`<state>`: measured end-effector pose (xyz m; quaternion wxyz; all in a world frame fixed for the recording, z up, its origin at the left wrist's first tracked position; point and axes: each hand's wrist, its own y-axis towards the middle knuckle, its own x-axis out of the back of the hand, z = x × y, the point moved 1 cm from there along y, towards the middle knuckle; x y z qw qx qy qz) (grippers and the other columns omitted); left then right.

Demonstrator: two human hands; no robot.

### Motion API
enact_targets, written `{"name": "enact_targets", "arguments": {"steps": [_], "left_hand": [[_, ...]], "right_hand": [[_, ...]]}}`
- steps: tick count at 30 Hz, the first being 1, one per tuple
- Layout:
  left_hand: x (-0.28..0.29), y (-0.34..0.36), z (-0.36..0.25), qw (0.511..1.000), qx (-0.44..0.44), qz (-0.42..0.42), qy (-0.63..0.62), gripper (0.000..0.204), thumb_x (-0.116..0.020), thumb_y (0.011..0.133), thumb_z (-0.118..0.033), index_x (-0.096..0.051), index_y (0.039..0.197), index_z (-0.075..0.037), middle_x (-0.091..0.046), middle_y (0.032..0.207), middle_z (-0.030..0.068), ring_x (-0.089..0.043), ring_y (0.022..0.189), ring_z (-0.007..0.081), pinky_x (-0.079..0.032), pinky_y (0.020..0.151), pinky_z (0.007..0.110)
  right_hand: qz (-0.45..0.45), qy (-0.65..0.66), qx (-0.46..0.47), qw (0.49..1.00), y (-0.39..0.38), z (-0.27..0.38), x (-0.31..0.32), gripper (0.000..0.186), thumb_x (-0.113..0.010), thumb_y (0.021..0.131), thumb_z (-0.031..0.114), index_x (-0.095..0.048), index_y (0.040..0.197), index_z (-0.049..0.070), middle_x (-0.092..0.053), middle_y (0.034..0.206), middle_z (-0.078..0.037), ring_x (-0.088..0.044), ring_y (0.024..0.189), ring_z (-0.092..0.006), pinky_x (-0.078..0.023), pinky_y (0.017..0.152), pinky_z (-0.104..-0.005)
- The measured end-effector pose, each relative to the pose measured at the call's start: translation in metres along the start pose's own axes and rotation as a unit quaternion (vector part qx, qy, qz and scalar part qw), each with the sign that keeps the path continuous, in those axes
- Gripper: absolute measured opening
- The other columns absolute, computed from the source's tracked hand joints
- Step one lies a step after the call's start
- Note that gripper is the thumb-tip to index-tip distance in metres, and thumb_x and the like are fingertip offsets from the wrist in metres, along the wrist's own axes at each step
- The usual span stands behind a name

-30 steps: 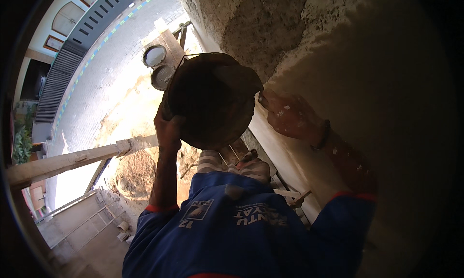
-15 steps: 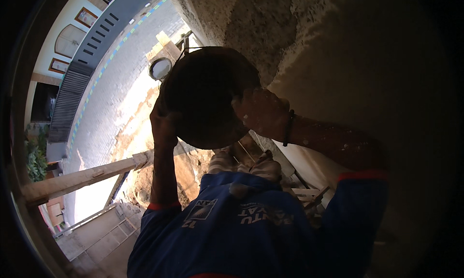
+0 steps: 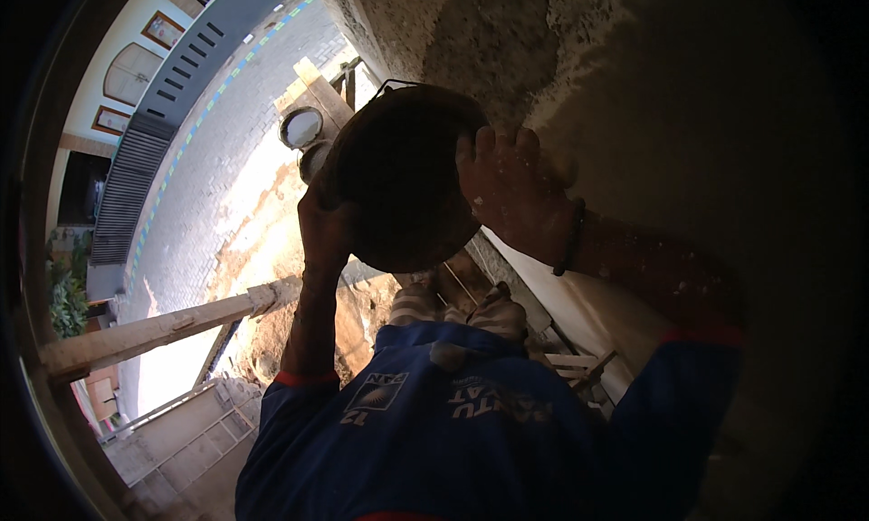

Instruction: The person applies cement plaster to a wall using a trowel. They scoop cement from a bucket onto the trowel and spread it across the wall surface to create a layer of plaster.

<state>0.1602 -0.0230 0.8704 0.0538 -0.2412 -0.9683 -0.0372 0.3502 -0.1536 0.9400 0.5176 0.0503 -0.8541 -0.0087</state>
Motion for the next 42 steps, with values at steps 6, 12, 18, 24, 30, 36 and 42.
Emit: {"name": "enact_targets", "arguments": {"steps": [6,12,18,24,30,36,42], "left_hand": [[-0.021,0.004,-0.012,0.993,-0.093,-0.008,0.072,0.063,-0.049,0.065,0.004,-0.054,0.127,0.002,-0.059,0.126,0.0185,-0.053,0.121,0.0249,-0.04,0.104,0.036],[-0.026,0.005,-0.017,0.99,-0.112,0.006,0.086,0.062,-0.052,0.065,0.001,-0.057,0.127,-0.005,-0.054,0.132,0.0215,-0.048,0.128,0.0334,-0.04,0.105,0.04],[-0.037,0.002,-0.001,0.987,-0.111,0.002,0.118,0.062,-0.052,0.067,0.002,-0.054,0.129,-0.002,-0.056,0.131,0.0186,-0.052,0.123,0.0276,-0.041,0.103,0.037],[-0.019,0.006,0.022,0.998,-0.029,-0.056,0.027,0.059,-0.054,0.067,0.0,-0.055,0.126,0.002,-0.061,0.122,0.0178,-0.057,0.115,0.0252,-0.044,0.099,0.034],[-0.012,0.013,0.021,0.997,0.003,-0.06,-0.05,0.061,-0.055,0.066,0.0,-0.053,0.126,0.005,-0.064,0.118,0.0144,-0.06,0.108,0.0202,-0.045,0.097,0.032],[-0.002,0.019,0.041,0.987,-0.015,-0.074,-0.14,0.058,-0.056,0.069,0.001,-0.053,0.127,0.005,-0.064,0.118,0.0139,-0.061,0.108,0.02,-0.045,0.096,0.032],[0.052,0.01,0.079,0.971,0.072,-0.187,-0.128,0.058,-0.061,0.069,0.002,-0.053,0.126,0.003,-0.064,0.115,0.0125,-0.061,0.104,0.0203,-0.047,0.092,0.031]], "right_hand": [[0.12,0.11,0.026,0.986,0.029,0.002,-0.05,0.03,-0.061,0.075,0.021,-0.059,0.101,0.007,-0.056,0.086,-0.007,-0.055,0.084,-0.0241,-0.046,0.077,-0.0377],[0.109,0.39,-0.016,0.914,-0.003,-0.006,-0.113,0.023,-0.06,0.076,0.019,-0.066,0.097,0.008,-0.063,0.086,-0.009,-0.062,0.089,-0.0298,-0.051,0.076,-0.0427],[-0.062,0.334,0.19,0.921,-0.029,0.063,-0.172,0.036,-0.056,0.085,0.021,-0.055,0.118,0.008,-0.062,0.105,-0.011,-0.06,0.094,-0.028,-0.051,0.083,-0.0404],[0.04,0.937,-0.132,0.32,-0.033,0.097,-0.187,0.027,-0.055,0.09,0.023,-0.058,0.112,0.007,-0.055,0.123,-0.009,-0.057,0.105,-0.0232,-0.046,0.091,-0.0352],[0.108,0.762,-0.113,0.628,-0.038,0.044,-0.179,0.021,-0.057,0.088,0.021,-0.061,0.106,0.011,-0.057,0.124,-0.01,-0.061,0.091,-0.0251,-0.051,0.076,-0.0374],[-0.219,0.096,-0.003,0.971,-0.03,0.034,-0.168,0.016,-0.06,0.086,0.017,-0.061,0.099,0.009,-0.06,0.106,-0.008,-0.059,0.077,-0.0215,-0.051,0.068,-0.0341],[-0.037,0.504,0.065,0.861,0.04,0.001,-0.05,0.017,-0.063,0.081,0.01,-0.056,0.095,0.004,-0.056,0.095,-0.009,-0.057,0.077,-0.0219,-0.049,0.069,-0.0336]]}}
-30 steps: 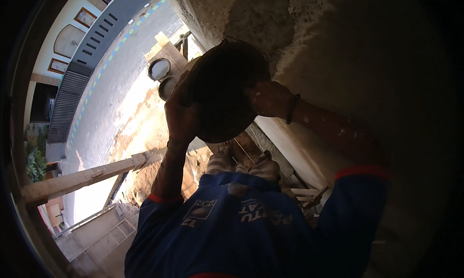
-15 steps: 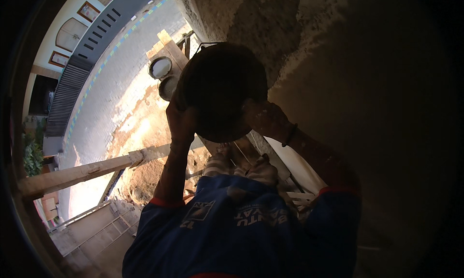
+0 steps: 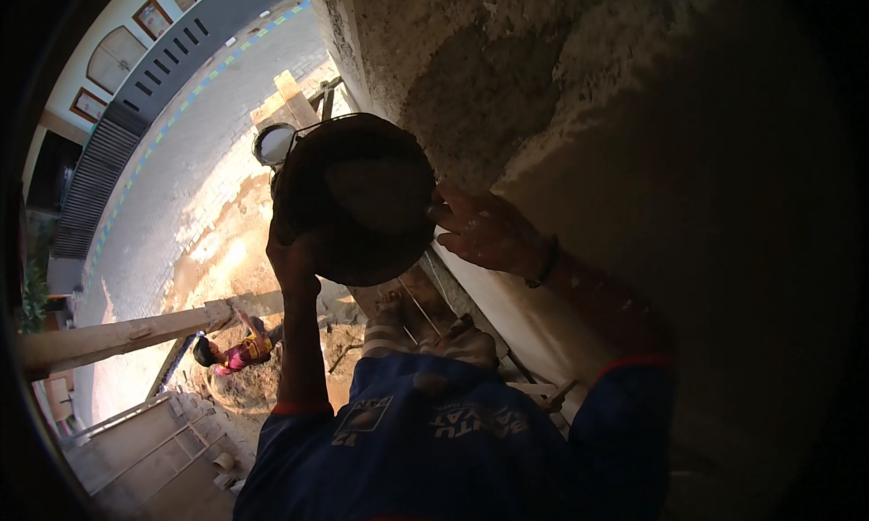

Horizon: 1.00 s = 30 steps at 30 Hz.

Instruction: The person applies cement plaster to a wall using a trowel. They scoop cement from a bucket onto the trowel and spread it across the wall surface to create a layer of plaster.

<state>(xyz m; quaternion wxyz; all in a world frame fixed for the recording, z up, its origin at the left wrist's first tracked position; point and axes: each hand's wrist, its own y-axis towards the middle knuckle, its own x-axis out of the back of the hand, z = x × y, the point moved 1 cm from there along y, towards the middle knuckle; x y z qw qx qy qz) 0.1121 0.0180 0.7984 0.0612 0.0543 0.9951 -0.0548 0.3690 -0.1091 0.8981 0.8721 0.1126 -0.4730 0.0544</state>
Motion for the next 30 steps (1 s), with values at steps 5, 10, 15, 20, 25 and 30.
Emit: {"name": "enact_targets", "arguments": {"steps": [5,10,15,20,25,30], "left_hand": [[0.047,0.011,0.014,0.994,0.025,-0.104,0.009,0.057,-0.059,0.069,0.007,-0.054,0.125,0.003,-0.066,0.111,0.0116,-0.063,0.097,0.0197,-0.051,0.083,0.03],[0.098,0.008,0.019,0.988,0.006,-0.152,0.03,0.055,-0.057,0.07,0.007,-0.054,0.125,0.004,-0.065,0.114,0.0106,-0.062,0.1,0.0193,-0.048,0.089,0.03],[0.098,0.012,0.022,0.984,0.034,-0.154,0.078,0.064,-0.05,0.064,0.008,-0.052,0.128,0.004,-0.063,0.12,0.0116,-0.06,0.106,0.0207,-0.044,0.096,0.031],[0.088,0.0,0.02,0.988,0.064,-0.122,0.063,0.062,-0.051,0.063,0.006,-0.052,0.125,0.006,-0.063,0.114,0.0122,-0.061,0.102,0.0219,-0.045,0.094,0.032],[0.062,-0.004,0.031,0.993,0.049,-0.088,0.054,0.057,-0.054,0.062,0.008,-0.054,0.119,0.006,-0.064,0.111,0.0137,-0.063,0.098,0.0233,-0.047,0.091,0.032],[0.023,-0.01,0.014,0.998,0.053,-0.007,0.023,0.058,-0.054,0.063,0.007,-0.052,0.121,0.005,-0.064,0.111,0.0116,-0.062,0.099,0.0205,-0.047,0.089,0.031]], "right_hand": [[-0.005,-0.007,0.113,0.994,0.045,0.034,0.044,0.019,-0.064,0.079,0.006,-0.055,0.095,0.001,-0.055,0.095,-0.013,-0.06,0.079,-0.0255,-0.049,0.07,-0.0347],[0.072,0.154,0.041,0.985,0.076,0.026,0.069,0.036,-0.07,0.081,0.019,-0.06,0.11,0.001,-0.063,0.092,-0.013,-0.064,0.074,-0.0212,-0.05,0.06,-0.0299],[-0.088,0.07,-0.35,0.93,0.071,-0.098,0.102,0.061,-0.064,0.088,0.031,-0.044,0.135,-0.001,-0.062,0.094,-0.008,-0.056,0.077,-0.0109,-0.049,0.065,-0.0296],[-0.329,-0.098,-0.366,0.865,0.021,-0.086,0.228,0.064,-0.058,0.088,0.043,-0.045,0.135,0.001,-0.059,0.083,-0.006,-0.057,0.068,-0.0141,-0.047,0.063,-0.0333],[-0.173,0.04,-0.394,0.902,0.0,-0.034,0.141,0.045,-0.057,0.092,0.028,-0.05,0.129,0.004,-0.057,0.081,-0.004,-0.055,0.063,-0.0104,-0.046,0.054,-0.0297],[0.103,0.214,-0.381,0.894,-0.03,-0.007,0.043,0.031,-0.055,0.092,0.02,-0.055,0.117,0.001,-0.06,0.091,-0.008,-0.059,0.07,-0.012,-0.049,0.062,-0.0286]]}}
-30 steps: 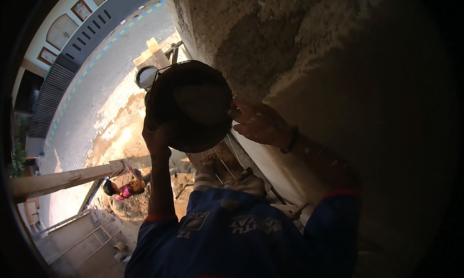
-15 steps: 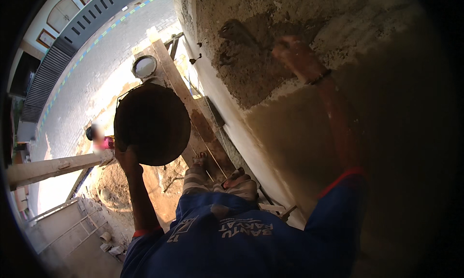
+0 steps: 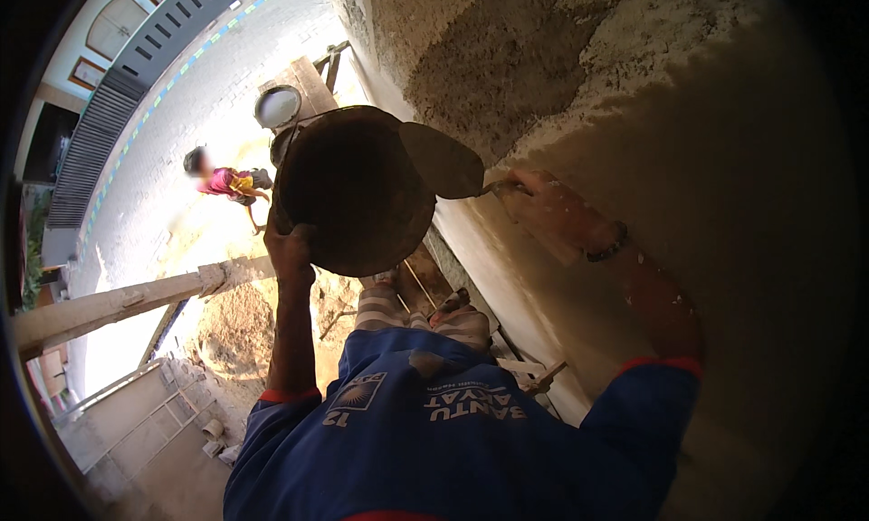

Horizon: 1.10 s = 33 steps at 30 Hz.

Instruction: The person applies cement plaster to a wall using a trowel. They scoop cement from a bucket onto the trowel and spread it across the wall surface to create a layer of plaster.

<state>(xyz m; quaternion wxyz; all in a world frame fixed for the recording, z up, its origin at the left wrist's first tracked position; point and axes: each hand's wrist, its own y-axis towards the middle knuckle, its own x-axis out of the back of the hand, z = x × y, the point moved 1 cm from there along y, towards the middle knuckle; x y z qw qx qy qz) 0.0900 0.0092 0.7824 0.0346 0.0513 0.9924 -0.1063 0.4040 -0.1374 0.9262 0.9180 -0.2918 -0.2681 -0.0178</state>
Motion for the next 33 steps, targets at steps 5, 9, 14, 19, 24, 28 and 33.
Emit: {"name": "enact_targets", "arguments": {"steps": [5,9,14,19,24,28,33], "left_hand": [[-0.022,-0.012,-0.024,0.998,0.0,0.034,-0.045,0.058,-0.056,0.064,0.006,-0.053,0.122,0.004,-0.064,0.112,0.0104,-0.061,0.101,0.02,-0.047,0.09,0.031],[-0.034,-0.024,-0.031,0.996,-0.037,0.041,-0.064,0.057,-0.056,0.065,0.007,-0.053,0.122,0.003,-0.064,0.112,0.01,-0.061,0.102,0.0194,-0.046,0.092,0.031],[-0.055,-0.033,-0.041,0.994,-0.08,0.06,-0.047,0.06,-0.06,0.064,0.006,-0.052,0.124,0.003,-0.063,0.113,0.0109,-0.061,0.102,0.0207,-0.049,0.09,0.034],[-0.05,-0.012,-0.061,0.982,-0.138,0.124,0.02,0.055,-0.058,0.066,0.004,-0.057,0.122,0.004,-0.066,0.113,0.0121,-0.062,0.103,0.0181,-0.047,0.093,0.032],[-0.036,-0.007,-0.098,0.976,-0.138,0.164,0.034,0.059,-0.054,0.068,0.005,-0.054,0.127,0.005,-0.064,0.119,0.0131,-0.06,0.109,0.0175,-0.045,0.097,0.031],[-0.064,-0.007,-0.087,0.969,-0.17,0.173,0.055,0.059,-0.05,0.068,0.007,-0.053,0.128,0.005,-0.063,0.121,0.014,-0.058,0.112,0.0176,-0.042,0.101,0.032],[-0.068,-0.008,-0.081,0.97,-0.141,0.194,0.034,0.066,-0.052,0.065,0.006,-0.051,0.131,0.004,-0.062,0.123,0.0138,-0.059,0.113,0.0193,-0.043,0.101,0.032]], "right_hand": [[0.053,-0.056,-0.016,0.997,0.012,0.001,-0.05,0.03,-0.056,0.089,0.02,-0.056,0.111,0.0,-0.061,0.086,-0.011,-0.061,0.065,-0.014,-0.05,0.06,-0.0306],[0.04,0.047,0.161,0.985,0.029,-0.008,-0.075,0.036,-0.059,0.086,0.017,-0.051,0.117,0.0,-0.059,0.095,-0.014,-0.061,0.067,-0.0162,-0.051,0.062,-0.0339],[-0.152,-0.419,0.465,0.765,0.066,-0.033,-0.1,0.044,-0.06,0.08,0.005,-0.047,0.122,0.0,-0.056,0.105,-0.014,-0.058,0.092,-0.0213,-0.052,0.071,-0.0352],[-0.186,-0.372,0.401,0.816,0.057,-0.01,-0.107,0.026,-0.061,0.075,0.015,-0.062,0.097,0.001,-0.058,0.108,-0.021,-0.057,0.093,-0.0276,-0.053,0.071,-0.0362],[-0.066,-0.582,0.345,0.734,0.027,0.033,-0.083,0.046,-0.051,0.08,0.02,-0.052,0.121,-0.001,-0.056,0.091,-0.009,-0.055,0.084,-0.0209,-0.048,0.067,-0.0324],[-0.066,-0.617,0.29,0.728,-0.005,0.047,-0.014,0.057,-0.053,0.078,0.029,-0.048,0.126,-0.002,-0.056,0.095,-0.011,-0.055,0.083,-0.0217,-0.048,0.068,-0.0356],[-0.156,-0.512,0.42,0.733,0.039,0.016,-0.025,0.051,-0.052,0.081,0.023,-0.049,0.125,0.0,-0.057,0.092,-0.012,-0.058,0.077,-0.0237,-0.05,0.065,-0.0379]]}}
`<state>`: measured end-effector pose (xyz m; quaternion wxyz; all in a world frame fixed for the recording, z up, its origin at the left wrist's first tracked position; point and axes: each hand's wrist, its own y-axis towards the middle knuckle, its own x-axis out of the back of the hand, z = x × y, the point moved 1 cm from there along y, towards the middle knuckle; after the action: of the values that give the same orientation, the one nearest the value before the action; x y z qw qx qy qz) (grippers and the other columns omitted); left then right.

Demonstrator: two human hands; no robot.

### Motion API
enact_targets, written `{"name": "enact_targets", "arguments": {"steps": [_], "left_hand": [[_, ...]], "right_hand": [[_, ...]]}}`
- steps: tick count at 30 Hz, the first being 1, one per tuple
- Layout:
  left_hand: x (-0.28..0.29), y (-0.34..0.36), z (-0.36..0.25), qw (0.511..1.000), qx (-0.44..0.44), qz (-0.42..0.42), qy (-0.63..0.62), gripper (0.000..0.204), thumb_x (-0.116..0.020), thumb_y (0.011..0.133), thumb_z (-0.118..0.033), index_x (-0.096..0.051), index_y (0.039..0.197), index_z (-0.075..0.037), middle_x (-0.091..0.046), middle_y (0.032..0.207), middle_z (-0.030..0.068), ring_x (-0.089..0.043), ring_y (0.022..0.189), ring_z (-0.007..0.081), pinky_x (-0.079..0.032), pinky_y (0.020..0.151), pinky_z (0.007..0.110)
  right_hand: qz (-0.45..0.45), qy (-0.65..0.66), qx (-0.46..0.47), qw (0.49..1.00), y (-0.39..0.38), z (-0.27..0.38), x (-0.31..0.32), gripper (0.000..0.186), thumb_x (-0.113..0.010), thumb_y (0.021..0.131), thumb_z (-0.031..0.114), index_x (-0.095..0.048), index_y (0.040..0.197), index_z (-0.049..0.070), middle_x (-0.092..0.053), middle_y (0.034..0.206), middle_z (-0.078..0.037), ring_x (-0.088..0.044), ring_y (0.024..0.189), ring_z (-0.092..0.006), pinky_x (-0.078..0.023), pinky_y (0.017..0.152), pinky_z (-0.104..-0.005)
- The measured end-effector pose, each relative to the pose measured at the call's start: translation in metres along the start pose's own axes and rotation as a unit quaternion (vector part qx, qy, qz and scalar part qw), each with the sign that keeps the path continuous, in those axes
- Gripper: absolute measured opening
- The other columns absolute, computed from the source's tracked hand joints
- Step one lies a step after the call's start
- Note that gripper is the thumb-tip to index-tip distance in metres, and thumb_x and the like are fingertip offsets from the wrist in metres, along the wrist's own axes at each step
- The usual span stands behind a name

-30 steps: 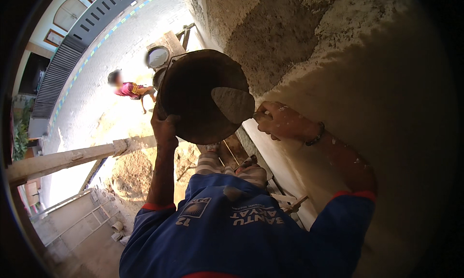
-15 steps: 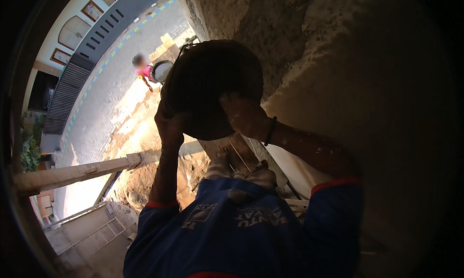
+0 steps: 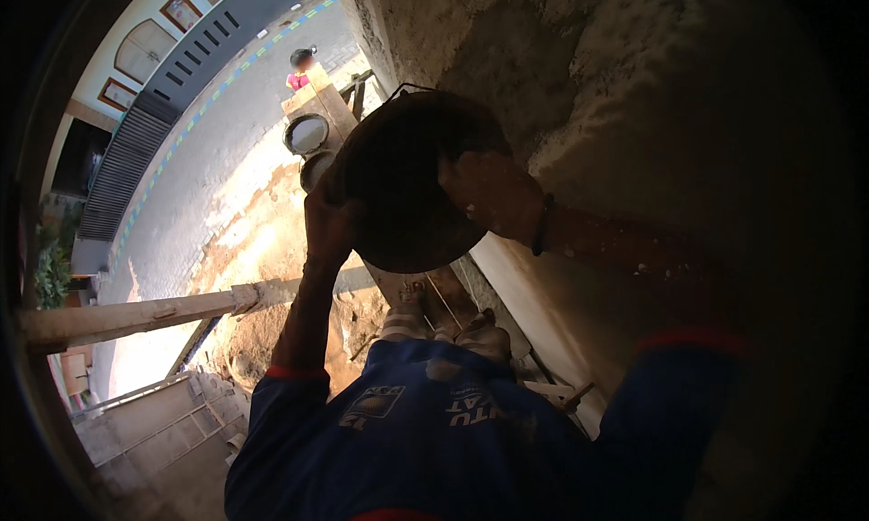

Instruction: The person applies cement plaster to a wall using a trowel. They scoop cement from a bucket onto the trowel and spread it across the wall surface to create a layer of plaster.

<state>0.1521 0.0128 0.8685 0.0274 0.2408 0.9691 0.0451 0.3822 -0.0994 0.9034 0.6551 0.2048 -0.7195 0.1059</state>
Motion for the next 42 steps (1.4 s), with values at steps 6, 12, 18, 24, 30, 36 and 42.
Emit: {"name": "enact_targets", "arguments": {"steps": [6,12,18,24,30,36,42], "left_hand": [[-0.016,0.005,0.001,0.998,-0.032,-0.02,0.049,0.062,-0.053,0.066,0.004,-0.053,0.128,0.004,-0.064,0.118,0.0138,-0.06,0.11,0.019,-0.043,0.1,0.031],[-0.025,-0.001,0.01,0.994,-0.049,-0.056,0.079,0.058,-0.055,0.068,0.001,-0.054,0.126,0.004,-0.065,0.117,0.0138,-0.06,0.11,0.0187,-0.043,0.099,0.032],[-0.04,-0.007,0.014,0.995,-0.01,-0.073,0.073,0.058,-0.055,0.069,0.001,-0.054,0.126,0.004,-0.064,0.117,0.0133,-0.059,0.111,0.0185,-0.044,0.098,0.032],[-0.05,-0.016,0.005,0.988,-0.069,-0.072,0.117,0.06,-0.05,0.068,0.004,-0.054,0.128,0.003,-0.049,0.138,0.0226,-0.047,0.13,0.0284,-0.035,0.108,0.037],[-0.056,-0.014,-0.021,0.972,-0.184,-0.1,0.102,0.063,-0.051,0.064,0.003,-0.056,0.127,0.003,-0.049,0.137,0.024,-0.042,0.133,0.0308,-0.035,0.109,0.039],[-0.043,-0.015,-0.013,0.977,-0.164,-0.081,0.108,0.063,-0.052,0.065,-0.001,-0.055,0.128,0.003,-0.049,0.137,0.0237,-0.036,0.137,0.0318,-0.031,0.111,0.04],[-0.048,-0.012,-0.023,0.975,-0.177,-0.069,0.114,0.063,-0.052,0.065,-0.001,-0.055,0.128,0.003,-0.048,0.137,0.0242,-0.037,0.137,0.0331,-0.031,0.111,0.041]], "right_hand": [[0.061,-0.048,-0.035,0.996,-0.026,0.019,0.016,0.044,-0.054,0.083,0.018,-0.053,0.123,-0.001,-0.057,0.084,-0.012,-0.06,0.069,-0.025,-0.051,0.058,-0.0368],[-0.054,-0.027,-0.088,0.994,-0.006,0.008,0.002,0.045,-0.057,0.082,0.016,-0.053,0.123,-0.002,-0.056,0.083,-0.011,-0.061,0.072,-0.0251,-0.051,0.056,-0.0354],[0.099,-0.098,-0.07,0.988,-0.025,0.033,0.008,0.048,-0.055,0.083,0.018,-0.052,0.125,-0.003,-0.057,0.083,-0.013,-0.059,0.08,-0.0256,-0.051,0.064,-0.036],[0.027,-0.29,-0.189,0.938,0.013,0.014,0.043,0.023,-0.059,0.076,0.02,-0.061,0.093,0.004,-0.054,0.077,-0.009,-0.054,0.083,-0.0235,-0.046,0.066,-0.0336],[-0.012,-0.249,-0.179,0.952,-0.002,0.029,0.006,0.02,-0.064,0.07,0.021,-0.061,0.084,0.008,-0.053,0.076,-0.004,-0.053,0.079,-0.0215,-0.042,0.067,-0.0346],[-0.013,-0.154,-0.114,0.981,-0.012,0.027,0.052,0.02,-0.064,0.069,0.021,-0.063,0.084,0.007,-0.056,0.079,-0.007,-0.056,0.084,-0.0232,-0.044,0.071,-0.0379],[0.087,-0.212,-0.213,0.95,-0.011,0.003,0.057,0.041,-0.051,0.084,0.021,-0.053,0.123,0.008,-0.059,0.105,-0.013,-0.056,0.097,-0.0261,-0.046,0.085,-0.0414]]}}
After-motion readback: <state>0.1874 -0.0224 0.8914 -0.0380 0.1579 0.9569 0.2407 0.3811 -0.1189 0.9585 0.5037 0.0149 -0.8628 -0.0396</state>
